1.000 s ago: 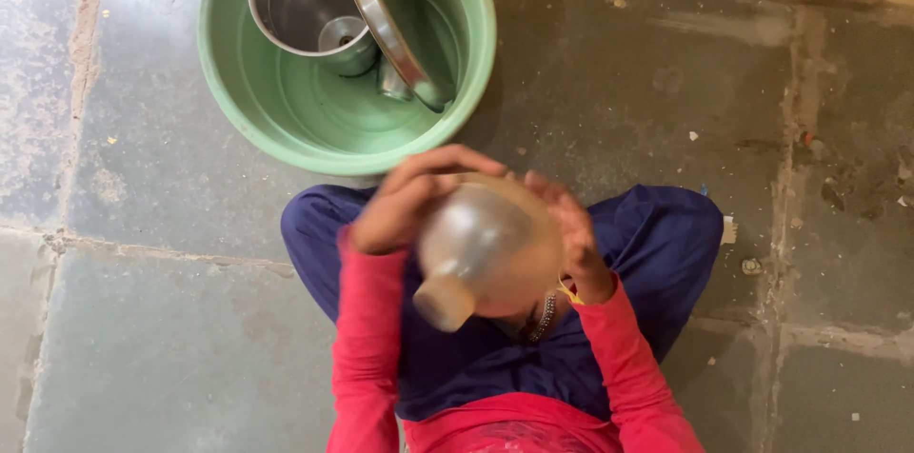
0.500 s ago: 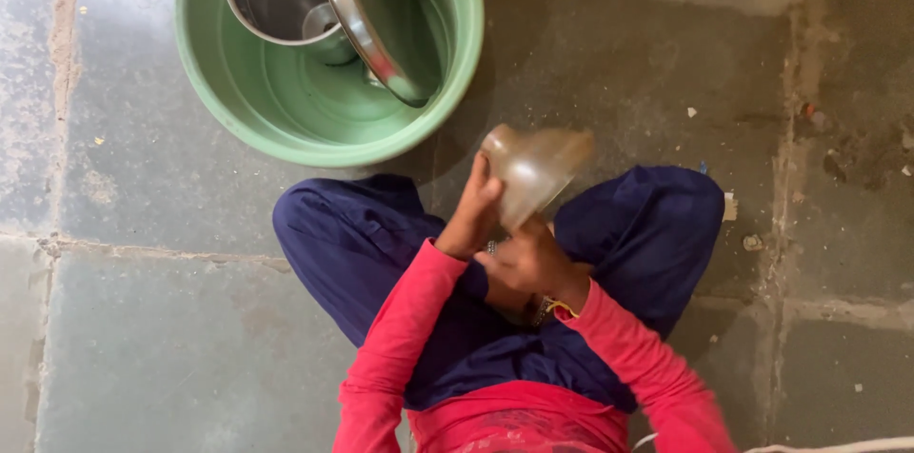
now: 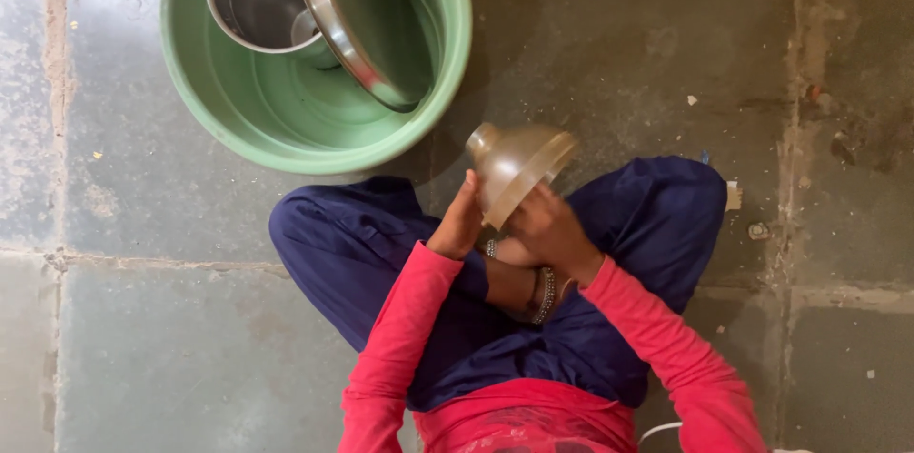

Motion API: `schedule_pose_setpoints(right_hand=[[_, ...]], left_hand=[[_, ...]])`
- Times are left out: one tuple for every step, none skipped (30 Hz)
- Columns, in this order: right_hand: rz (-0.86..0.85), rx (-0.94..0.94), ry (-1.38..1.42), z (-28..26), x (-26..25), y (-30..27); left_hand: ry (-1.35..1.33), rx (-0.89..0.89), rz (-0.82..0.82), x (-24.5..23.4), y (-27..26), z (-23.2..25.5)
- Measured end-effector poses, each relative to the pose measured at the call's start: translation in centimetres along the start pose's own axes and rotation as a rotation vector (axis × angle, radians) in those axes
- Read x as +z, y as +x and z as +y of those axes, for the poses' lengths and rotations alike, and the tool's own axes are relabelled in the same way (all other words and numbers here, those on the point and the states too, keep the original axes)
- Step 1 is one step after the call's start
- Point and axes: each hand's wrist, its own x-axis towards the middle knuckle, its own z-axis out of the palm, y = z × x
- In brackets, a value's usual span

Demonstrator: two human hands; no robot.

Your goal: The person sits on the floor and washes metal kitchenware by hand. They repeatedly rinse and wipe a steel pot, a small steel cup, a plastic lid, and a steel plate, then place each item into a green plastic basin.

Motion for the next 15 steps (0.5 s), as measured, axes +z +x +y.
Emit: schedule_pose_setpoints(right_hand=[[-0.046,0.001,-0.089,0.1,-0.1,0.1],[0.023,0.029,-0.051,0.2,-0.2,0.3],[0.092,0.056,-0.012,0.2,-0.3,0.5],[0.159,0.086,0.029,-0.1,-0.3,0.5],[0.169,0.14,0.128,-0.3,-0.3,0.4],[0.181,0.195,0.231,-0.8,-0.2,0.3],[0.192,0.249,0.333,-1.1,-0.3,0.3],[0.188,0.184,0.196,-1.5,-0.4,0.5],[0.184,0.119,0.059,-1.5,-0.7,0.7],[0.176,0.055,-0.08,-1.2,-1.4,0.9],[0.171,0.079,-0.037,-1.0,-2.4,1.0],[0.166,0.099,0.004,-0.1,-3.9,1.2],[0.16,0.118,0.046,0.4,-5.1,1.5],[0.106,0.175,0.151,0.4,-6.3,1.4],[0.052,0.233,0.255,0.6,-8.1,1.0]], left_hand=[[0.015,-0.01,-0.002,-0.4,0.0,-0.3],[0.028,-0.015,-0.005,-0.6,0.3,-0.5],[0.042,-0.019,-0.008,-0.8,0.5,-0.7],[0.042,0.0,-0.05,-0.8,0.6,-0.9],[0.043,0.019,-0.092,-0.7,0.7,-1.1],[0.045,0.038,-0.132,-0.6,0.7,-1.2],[0.023,0.001,-0.101,-0.4,0.6,-1.1],[0.006,-0.037,-0.071,-0.2,0.5,-0.7],[-0.01,-0.074,-0.04,0.0,0.2,-0.1],[-0.017,-0.093,-0.058,0.4,0.2,0.5],[-0.024,-0.112,-0.076,1.0,0.2,1.1],[-0.032,-0.125,-0.094,1.9,0.4,1.8],[0.309,-0.201,-0.092,2.6,0.2,3.1],[0.643,-0.281,-0.084,3.0,-0.8,4.7],[0.977,-0.36,-0.076,3.9,-1.7,6.1]])
